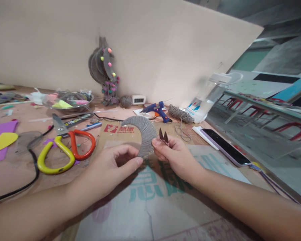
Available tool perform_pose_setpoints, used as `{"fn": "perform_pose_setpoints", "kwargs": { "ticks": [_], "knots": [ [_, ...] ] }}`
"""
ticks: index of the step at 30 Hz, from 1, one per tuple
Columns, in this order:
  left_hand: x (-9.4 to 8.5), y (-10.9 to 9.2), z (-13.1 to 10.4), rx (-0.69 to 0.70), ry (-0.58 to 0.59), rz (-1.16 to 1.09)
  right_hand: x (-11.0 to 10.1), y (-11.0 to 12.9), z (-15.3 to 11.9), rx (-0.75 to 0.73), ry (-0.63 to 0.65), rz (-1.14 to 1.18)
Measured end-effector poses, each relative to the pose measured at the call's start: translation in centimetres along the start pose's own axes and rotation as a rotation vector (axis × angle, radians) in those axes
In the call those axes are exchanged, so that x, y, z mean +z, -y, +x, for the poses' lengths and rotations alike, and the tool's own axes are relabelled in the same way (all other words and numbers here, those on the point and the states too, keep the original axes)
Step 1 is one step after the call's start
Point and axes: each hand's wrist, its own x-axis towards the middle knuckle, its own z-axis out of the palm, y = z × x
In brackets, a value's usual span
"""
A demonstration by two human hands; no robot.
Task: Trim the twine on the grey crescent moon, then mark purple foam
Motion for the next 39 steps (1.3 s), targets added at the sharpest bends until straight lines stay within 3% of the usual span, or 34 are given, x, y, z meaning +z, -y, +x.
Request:
{"fn": "perform_pose_setpoints", "kwargs": {
  "ticks": [13, 19, 25, 28, 30, 35, 39],
  "knots": [
    [-0.1, -0.2, -0.1, 0.004, -0.021, -0.139, 0.0, -0.1, 0.1, 0.008, -0.009, 0.025],
    [-0.1, -0.2, 0.2, -0.011, 0.003, -0.037, -0.2, -0.3, 0.1, -0.003, 0.007, 0.018],
    [-0.1, -0.3, 0.1, 0.012, 0.017, -0.092, 0.2, 0.3, -0.3, -0.071, -0.026, -0.144],
    [-0.1, -0.4, 0.1, -0.007, -0.028, -0.106, 0.1, 0.1, -0.4, -0.103, -0.030, -0.276],
    [-0.1, -0.4, 0.1, -0.014, -0.057, -0.114, -0.3, -0.2, -0.4, -0.203, -0.052, -0.396],
    [0.0, -0.4, 0.1, -0.025, -0.080, -0.134, -1.5, -0.5, -0.6, -0.781, -0.039, -0.797],
    [0.0, -0.3, 0.0, -0.011, -0.085, -0.176, -1.7, -0.1, -0.5, -0.921, -0.048, -1.054]
  ]
}}
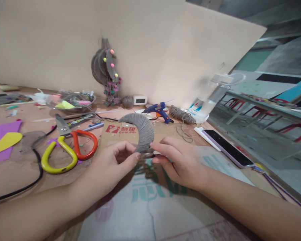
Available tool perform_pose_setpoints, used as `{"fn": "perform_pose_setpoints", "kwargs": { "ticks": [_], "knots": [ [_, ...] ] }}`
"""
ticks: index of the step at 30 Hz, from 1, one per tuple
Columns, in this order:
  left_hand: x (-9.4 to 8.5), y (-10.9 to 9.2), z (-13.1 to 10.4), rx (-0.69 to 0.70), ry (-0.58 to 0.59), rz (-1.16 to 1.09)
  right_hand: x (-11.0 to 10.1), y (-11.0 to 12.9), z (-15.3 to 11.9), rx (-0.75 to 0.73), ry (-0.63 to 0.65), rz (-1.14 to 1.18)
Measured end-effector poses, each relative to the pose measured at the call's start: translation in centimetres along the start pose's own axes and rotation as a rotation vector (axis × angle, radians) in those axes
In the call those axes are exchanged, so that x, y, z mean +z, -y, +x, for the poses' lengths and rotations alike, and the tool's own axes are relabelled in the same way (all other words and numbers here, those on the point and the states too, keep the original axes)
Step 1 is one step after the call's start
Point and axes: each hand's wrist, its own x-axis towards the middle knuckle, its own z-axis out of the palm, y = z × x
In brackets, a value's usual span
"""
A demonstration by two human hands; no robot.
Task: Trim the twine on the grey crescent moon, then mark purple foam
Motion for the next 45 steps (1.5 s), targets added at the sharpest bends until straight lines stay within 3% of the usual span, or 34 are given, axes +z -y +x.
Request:
{"fn": "perform_pose_setpoints", "kwargs": {
  "ticks": [18, 29, 45],
  "knots": [
    [-0.07, 0.12, 0.17, -0.011, -0.035, 0.066, 0.21, -0.31, -0.09, 0.083, 0.047, -0.021],
    [-0.07, 0.36, 0.12, 0.011, 0.002, 0.067, -0.07, -0.28, -0.02, 0.021, 0.077, -0.082],
    [-0.06, 0.11, 0.02, 0.015, -0.009, 0.099, 0.59, -0.89, -0.60, 0.094, 0.072, 0.086]
  ]
}}
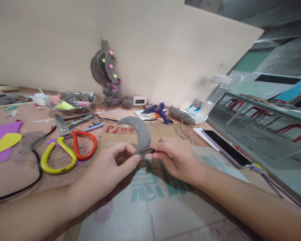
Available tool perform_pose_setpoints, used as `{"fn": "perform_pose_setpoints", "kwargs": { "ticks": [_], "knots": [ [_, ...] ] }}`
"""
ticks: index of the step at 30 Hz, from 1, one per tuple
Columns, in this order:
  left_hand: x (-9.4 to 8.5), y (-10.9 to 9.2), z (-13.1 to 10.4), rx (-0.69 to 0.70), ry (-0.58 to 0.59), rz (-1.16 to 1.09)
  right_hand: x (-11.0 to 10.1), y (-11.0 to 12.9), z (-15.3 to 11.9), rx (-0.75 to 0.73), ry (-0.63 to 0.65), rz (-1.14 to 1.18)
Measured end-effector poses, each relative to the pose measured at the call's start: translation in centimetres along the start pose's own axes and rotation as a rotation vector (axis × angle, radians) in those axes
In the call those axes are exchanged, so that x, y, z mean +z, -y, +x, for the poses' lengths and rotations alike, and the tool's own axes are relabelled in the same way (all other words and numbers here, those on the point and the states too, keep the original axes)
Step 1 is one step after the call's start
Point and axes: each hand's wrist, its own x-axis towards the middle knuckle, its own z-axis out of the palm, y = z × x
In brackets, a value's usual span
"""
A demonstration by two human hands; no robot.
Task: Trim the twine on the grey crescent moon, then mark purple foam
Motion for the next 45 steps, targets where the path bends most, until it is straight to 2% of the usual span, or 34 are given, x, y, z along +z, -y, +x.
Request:
{"fn": "perform_pose_setpoints", "kwargs": {
  "ticks": [4, 11, 23, 31, 33, 36, 39, 42, 45],
  "knots": [
    [0.0, -0.2, 0.1, -0.026, 0.000, -0.032, 0.0, 0.1, 0.0, 0.009, -0.027, 0.030],
    [0.1, -0.7, -0.1, -0.039, 0.000, -0.029, 0.0, 0.3, -0.2, -0.001, 0.000, -0.047],
    [-0.1, -0.1, 0.0, -0.012, 0.016, -0.005, 0.3, -0.2, -0.3, 0.037, 0.013, 0.114],
    [0.0, -0.3, 0.0, -0.019, 0.002, -0.021, 0.3, 0.0, -0.1, 0.024, -0.021, 0.059],
    [0.0, -0.3, 0.0, -0.028, -0.006, -0.014, 0.3, 0.4, 0.0, 0.099, -0.031, 0.136],
    [0.0, -0.4, 0.0, -0.030, -0.005, -0.001, 0.2, 1.1, 0.6, 0.371, -0.069, 0.403],
    [0.1, -0.4, -0.1, -0.008, 0.010, 0.019, 0.2, 1.5, 1.2, 0.613, -0.056, 0.645],
    [0.1, -0.4, -0.2, 0.013, 0.022, 0.046, 0.5, 1.3, 1.6, 0.720, -0.066, 0.780],
    [0.1, -0.3, -0.1, 0.010, 0.027, 0.047, 0.7, 1.0, 1.6, 0.730, -0.068, 0.839]
  ]
}}
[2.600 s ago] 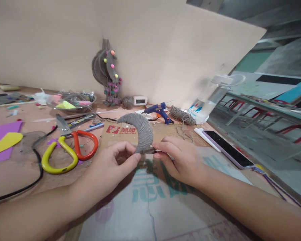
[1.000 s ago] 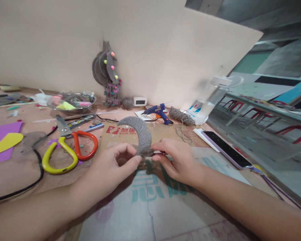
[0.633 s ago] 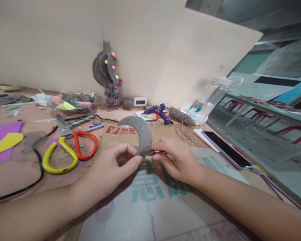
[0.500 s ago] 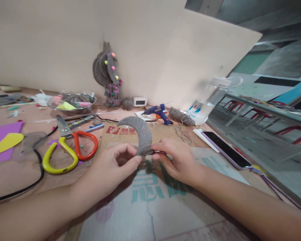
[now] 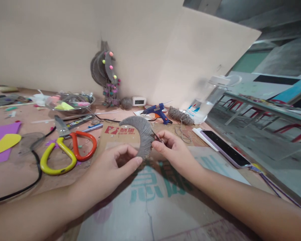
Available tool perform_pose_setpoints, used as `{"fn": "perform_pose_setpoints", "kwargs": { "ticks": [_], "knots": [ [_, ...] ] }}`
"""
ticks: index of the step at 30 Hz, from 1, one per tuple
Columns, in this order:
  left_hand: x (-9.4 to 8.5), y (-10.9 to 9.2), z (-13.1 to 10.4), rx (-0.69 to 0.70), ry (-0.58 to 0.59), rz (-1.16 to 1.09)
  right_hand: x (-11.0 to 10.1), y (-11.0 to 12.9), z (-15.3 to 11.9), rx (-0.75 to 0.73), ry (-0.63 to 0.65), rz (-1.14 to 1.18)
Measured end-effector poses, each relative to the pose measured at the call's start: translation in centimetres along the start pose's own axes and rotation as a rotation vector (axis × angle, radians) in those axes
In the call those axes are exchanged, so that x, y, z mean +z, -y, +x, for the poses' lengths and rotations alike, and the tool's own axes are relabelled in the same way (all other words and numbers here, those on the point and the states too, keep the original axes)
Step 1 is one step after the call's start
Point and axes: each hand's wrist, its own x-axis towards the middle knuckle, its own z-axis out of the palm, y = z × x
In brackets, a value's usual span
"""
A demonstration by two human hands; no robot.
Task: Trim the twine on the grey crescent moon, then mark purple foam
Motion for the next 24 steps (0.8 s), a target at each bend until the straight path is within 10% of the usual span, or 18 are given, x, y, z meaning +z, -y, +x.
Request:
{"fn": "perform_pose_setpoints", "kwargs": {
  "ticks": [24],
  "knots": [
    [-0.2, -0.2, 0.3, -0.022, 0.047, -0.032, 0.6, 0.6, -1.3, -0.010, 0.083, -0.140]
  ]
}}
